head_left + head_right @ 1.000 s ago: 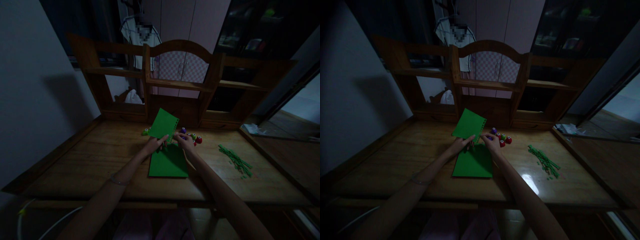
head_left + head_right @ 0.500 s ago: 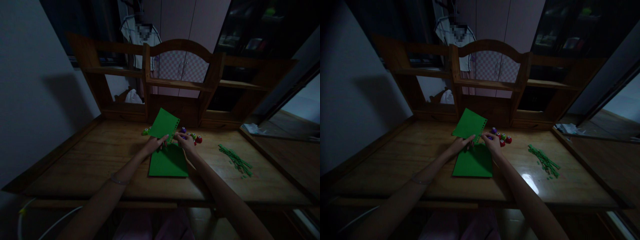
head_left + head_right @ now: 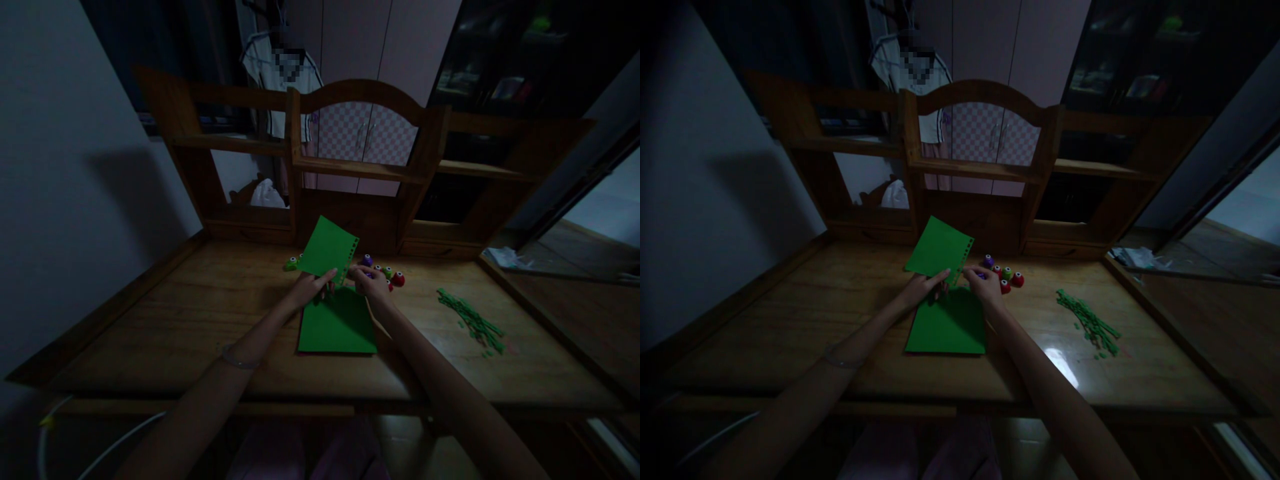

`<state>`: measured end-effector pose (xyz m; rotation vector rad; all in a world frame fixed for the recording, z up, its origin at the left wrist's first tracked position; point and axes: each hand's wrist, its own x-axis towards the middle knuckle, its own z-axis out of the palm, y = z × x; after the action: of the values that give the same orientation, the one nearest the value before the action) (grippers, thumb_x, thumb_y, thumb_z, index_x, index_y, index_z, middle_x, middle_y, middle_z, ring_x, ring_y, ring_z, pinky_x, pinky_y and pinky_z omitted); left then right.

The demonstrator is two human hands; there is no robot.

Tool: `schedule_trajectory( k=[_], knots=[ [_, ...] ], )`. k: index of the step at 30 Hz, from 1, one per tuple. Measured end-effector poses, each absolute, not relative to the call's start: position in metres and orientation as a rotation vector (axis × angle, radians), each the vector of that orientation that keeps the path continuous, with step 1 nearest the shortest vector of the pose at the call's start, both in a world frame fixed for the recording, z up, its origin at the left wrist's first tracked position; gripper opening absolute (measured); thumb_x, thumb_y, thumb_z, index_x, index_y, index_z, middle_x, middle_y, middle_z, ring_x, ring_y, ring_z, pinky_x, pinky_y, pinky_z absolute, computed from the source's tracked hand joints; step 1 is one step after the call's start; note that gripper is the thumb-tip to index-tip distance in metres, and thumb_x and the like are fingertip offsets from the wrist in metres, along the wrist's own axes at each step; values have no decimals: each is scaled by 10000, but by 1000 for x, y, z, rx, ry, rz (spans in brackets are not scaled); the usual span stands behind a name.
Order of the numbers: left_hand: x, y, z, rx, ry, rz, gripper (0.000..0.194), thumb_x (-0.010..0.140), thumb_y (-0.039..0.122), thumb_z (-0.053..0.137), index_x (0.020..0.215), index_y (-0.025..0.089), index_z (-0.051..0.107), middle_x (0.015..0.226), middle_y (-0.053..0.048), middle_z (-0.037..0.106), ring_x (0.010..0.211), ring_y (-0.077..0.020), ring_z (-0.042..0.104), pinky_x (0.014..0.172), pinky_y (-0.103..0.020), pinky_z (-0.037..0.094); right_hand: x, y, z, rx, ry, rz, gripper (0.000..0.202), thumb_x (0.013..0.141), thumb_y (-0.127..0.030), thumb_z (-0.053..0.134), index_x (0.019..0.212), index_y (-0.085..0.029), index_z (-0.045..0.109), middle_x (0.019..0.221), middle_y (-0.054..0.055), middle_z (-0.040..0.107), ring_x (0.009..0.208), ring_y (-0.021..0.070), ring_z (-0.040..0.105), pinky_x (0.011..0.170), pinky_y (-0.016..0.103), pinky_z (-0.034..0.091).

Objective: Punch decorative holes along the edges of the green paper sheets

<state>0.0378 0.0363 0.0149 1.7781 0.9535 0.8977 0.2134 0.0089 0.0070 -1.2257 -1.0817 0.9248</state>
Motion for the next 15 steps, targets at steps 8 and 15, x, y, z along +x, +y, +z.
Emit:
schedule_trajectory(
  k=[8, 15],
  knots=[
    [37, 36, 16, 1791, 966, 870, 483, 835, 534, 429, 547, 171, 563, 451, -8, 538, 437, -118, 496, 522, -243, 400, 213, 7, 9, -1185, -1079, 985, 369, 642, -491, 655, 787, -155, 698, 505, -40, 449, 420, 64, 308, 407, 217, 210],
    [37, 38, 13, 1798, 970, 888, 497, 826, 556, 432, 541, 170, 559, 458, -12, 549, 443, -121, 503, 538, -245, 410, 216, 11, 2, -1189, -1092, 969, 339, 659, -473, 667, 759, -149, 680, 526, -37, 428, 434, 60, 314, 405, 204, 213]
  ],
)
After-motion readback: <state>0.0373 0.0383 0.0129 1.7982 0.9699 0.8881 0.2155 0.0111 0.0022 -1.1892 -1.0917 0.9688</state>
